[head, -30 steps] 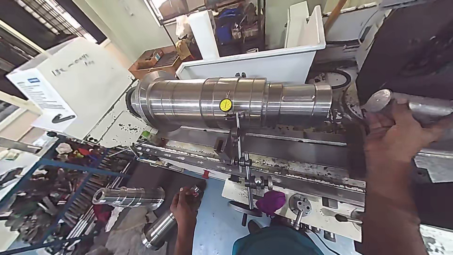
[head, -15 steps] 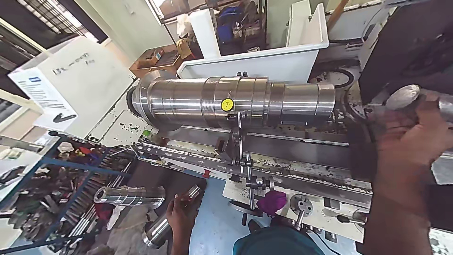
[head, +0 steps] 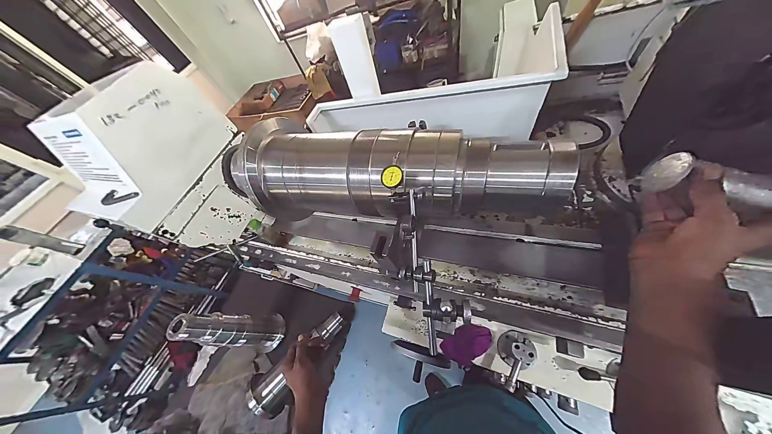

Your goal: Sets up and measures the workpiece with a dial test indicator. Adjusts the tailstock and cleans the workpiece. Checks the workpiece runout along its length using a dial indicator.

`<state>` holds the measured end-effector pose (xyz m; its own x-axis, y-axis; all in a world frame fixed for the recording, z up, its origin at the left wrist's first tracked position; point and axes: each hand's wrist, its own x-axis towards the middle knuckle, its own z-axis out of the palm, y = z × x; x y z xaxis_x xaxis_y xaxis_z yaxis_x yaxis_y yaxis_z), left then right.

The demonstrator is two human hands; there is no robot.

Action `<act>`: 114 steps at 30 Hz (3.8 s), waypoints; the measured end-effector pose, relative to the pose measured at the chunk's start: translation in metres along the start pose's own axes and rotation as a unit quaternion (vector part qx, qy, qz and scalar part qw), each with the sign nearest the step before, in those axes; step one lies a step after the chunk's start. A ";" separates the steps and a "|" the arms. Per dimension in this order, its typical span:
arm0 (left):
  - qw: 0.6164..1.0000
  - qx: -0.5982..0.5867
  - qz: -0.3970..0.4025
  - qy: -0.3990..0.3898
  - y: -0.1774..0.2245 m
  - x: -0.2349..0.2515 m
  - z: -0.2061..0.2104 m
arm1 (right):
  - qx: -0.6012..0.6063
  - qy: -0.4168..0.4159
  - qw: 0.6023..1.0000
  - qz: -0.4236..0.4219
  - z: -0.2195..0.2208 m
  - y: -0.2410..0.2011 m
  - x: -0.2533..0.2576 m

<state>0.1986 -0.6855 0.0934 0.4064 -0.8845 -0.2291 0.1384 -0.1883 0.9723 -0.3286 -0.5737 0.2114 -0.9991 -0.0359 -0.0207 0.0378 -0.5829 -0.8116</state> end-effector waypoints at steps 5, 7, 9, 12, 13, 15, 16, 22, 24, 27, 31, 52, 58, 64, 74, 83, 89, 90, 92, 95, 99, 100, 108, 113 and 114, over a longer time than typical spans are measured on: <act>1.000 -0.001 -0.008 -0.003 -0.001 -0.002 0.003 | 0.007 0.010 1.000 0.001 -0.002 0.006 0.000; 1.000 0.004 -0.008 -0.008 -0.001 -0.003 0.002 | 0.004 0.010 1.000 0.002 -0.002 0.006 -0.001; 1.000 0.006 -0.007 -0.009 -0.001 -0.004 0.002 | 0.004 0.008 1.000 -0.001 -0.003 0.007 0.000; 1.000 0.007 -0.006 -0.010 -0.002 -0.004 0.001 | 0.002 0.000 1.000 -0.004 -0.005 0.009 0.003; 1.000 0.007 -0.004 -0.009 -0.002 -0.005 0.001 | 0.001 0.000 1.000 -0.003 -0.005 0.009 0.004; 1.000 0.005 -0.005 -0.010 -0.003 -0.005 0.001 | 0.003 0.000 1.000 -0.002 -0.005 0.009 0.003; 1.000 0.002 -0.007 -0.009 -0.003 -0.005 0.002 | 0.005 -0.001 1.000 0.000 -0.005 0.009 0.003; 1.000 -0.003 -0.011 -0.009 -0.005 -0.005 0.003 | 0.020 0.001 1.000 0.010 -0.001 0.006 -0.001; 1.000 -0.003 -0.011 -0.011 -0.004 -0.005 0.003 | 0.018 -0.002 1.000 0.010 -0.002 0.007 -0.001; 1.000 -0.008 -0.011 -0.015 -0.004 -0.005 0.004 | 0.008 -0.008 1.000 0.008 -0.004 0.006 0.002; 1.000 -0.006 -0.009 -0.018 -0.004 -0.005 0.006 | 0.006 -0.008 1.000 0.000 -0.005 0.006 0.003; 1.000 -0.016 -0.023 -0.010 -0.001 -0.007 0.009 | -0.008 -0.009 1.000 -0.004 -0.011 0.003 0.005; 1.000 -0.011 -0.024 -0.008 0.001 -0.009 0.009 | -0.004 0.006 1.000 -0.010 -0.005 0.010 -0.009; 1.000 -0.022 -0.019 -0.008 -0.002 -0.012 0.009 | -0.059 -0.089 0.993 0.046 0.013 0.033 -0.032; 0.999 -0.021 -0.026 -0.010 -0.006 -0.015 0.002 | -0.044 -0.050 0.998 0.011 0.015 0.022 -0.031; 0.994 -0.011 -0.009 -0.112 -0.021 -0.028 0.001 | -0.231 -0.201 0.951 -0.048 -0.060 -0.004 -0.120; 0.979 0.056 -0.077 -0.181 -0.045 -0.042 0.007 | -0.227 -0.202 0.940 0.158 -0.157 0.005 -0.193; 0.976 0.069 -0.088 -0.189 -0.052 -0.042 0.006 | -0.223 -0.180 0.937 0.201 -0.173 0.005 -0.206; 0.970 0.083 -0.104 -0.204 -0.067 -0.040 0.007 | -0.244 -0.124 0.924 0.267 -0.202 0.001 -0.225; 0.967 0.073 -0.126 -0.207 -0.079 -0.046 0.010 | -0.298 0.010 0.914 0.276 -0.246 0.000 -0.232; 0.963 0.059 -0.134 -0.229 -0.080 -0.059 0.008 | -0.329 0.148 0.922 0.141 -0.298 0.002 -0.184; 0.962 0.058 -0.132 -0.231 -0.081 -0.062 0.006 | -0.347 0.157 0.920 0.087 -0.309 0.001 -0.167; 0.976 0.044 -0.107 -0.185 -0.069 -0.084 -0.009 | -0.472 0.125 0.873 -0.009 -0.351 -0.007 -0.068; 0.978 0.050 -0.118 -0.167 -0.071 -0.122 -0.022 | -0.517 0.073 0.852 -0.018 -0.364 0.009 -0.052; 0.977 0.056 -0.120 -0.168 -0.073 -0.130 -0.027 | -0.527 0.063 0.847 -0.024 -0.367 0.012 -0.052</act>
<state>0.1598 -0.5453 0.0507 0.0515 -0.8954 -0.4422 0.0858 -0.4372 0.8953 -0.2829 -0.2809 -0.0116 -0.9955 0.0927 0.0190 0.0270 0.4705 -0.8820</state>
